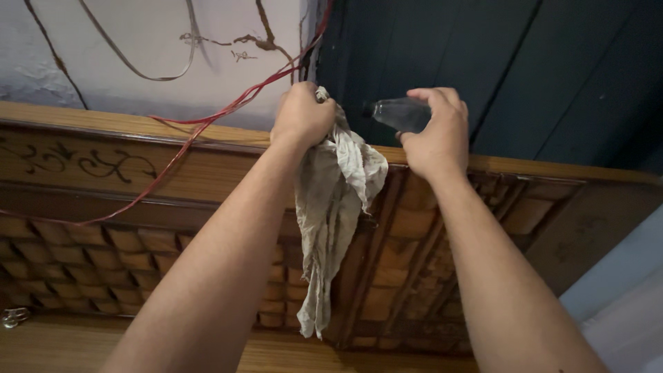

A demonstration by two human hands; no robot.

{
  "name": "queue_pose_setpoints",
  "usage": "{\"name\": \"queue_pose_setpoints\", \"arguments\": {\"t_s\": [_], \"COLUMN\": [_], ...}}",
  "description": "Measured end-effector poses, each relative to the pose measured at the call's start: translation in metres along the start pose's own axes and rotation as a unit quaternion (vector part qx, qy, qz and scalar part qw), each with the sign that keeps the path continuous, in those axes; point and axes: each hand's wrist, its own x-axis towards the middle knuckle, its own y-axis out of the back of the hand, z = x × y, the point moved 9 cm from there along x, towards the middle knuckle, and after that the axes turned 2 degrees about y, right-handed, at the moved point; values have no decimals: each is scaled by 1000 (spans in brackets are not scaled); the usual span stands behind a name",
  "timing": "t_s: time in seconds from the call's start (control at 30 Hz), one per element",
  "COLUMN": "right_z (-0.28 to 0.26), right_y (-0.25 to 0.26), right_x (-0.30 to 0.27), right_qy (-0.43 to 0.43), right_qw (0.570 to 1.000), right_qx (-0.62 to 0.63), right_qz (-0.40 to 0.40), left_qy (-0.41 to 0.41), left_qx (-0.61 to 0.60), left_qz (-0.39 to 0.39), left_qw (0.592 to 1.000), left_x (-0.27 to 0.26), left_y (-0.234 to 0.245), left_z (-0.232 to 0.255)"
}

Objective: The person wipes a wooden headboard with a cloth, pours liquid from a small bottle onto the cloth, and continues wiping the surface. The person handles the cloth and bottle repeatedly while cleaning the headboard.

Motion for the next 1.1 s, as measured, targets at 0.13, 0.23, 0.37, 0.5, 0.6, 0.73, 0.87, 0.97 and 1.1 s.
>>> {"name": "queue_pose_setpoints", "arguments": {"t_s": [0.13,0.23,0.37,0.5,0.6,0.73,0.87,0.97,1.1], "right_z": [2,2,2,4,4,6,6,5,10], "right_y": [-2,-3,-2,-4,-5,-5,-6,-4,-2], "right_x": [1,1,1,1,1,2,1,2,4], "right_qy": [-20,-27,-24,-36,-31,-33,-28,-19,-52], "right_qw": [1000,999,1000,999,999,999,999,999,998], "right_qx": [-11,-8,-7,-11,-20,-18,-16,-16,22], "right_qz": [-12,-18,-18,-25,-23,-27,-32,-24,-27], "left_qy": [9,10,12,-1,-5,3,5,1,-5], "left_qx": [3,6,6,1,1,1,3,-2,-13], "left_qz": [-6,-2,-2,4,6,4,0,0,6], "left_qw": [1000,1000,1000,1000,1000,1000,1000,1000,1000], "left_x": [-2,-2,-2,-1,-2,-3,-3,-2,-1], "left_y": [0,2,1,2,3,3,3,3,3], "left_z": [0,1,1,2,2,2,3,3,3]}}
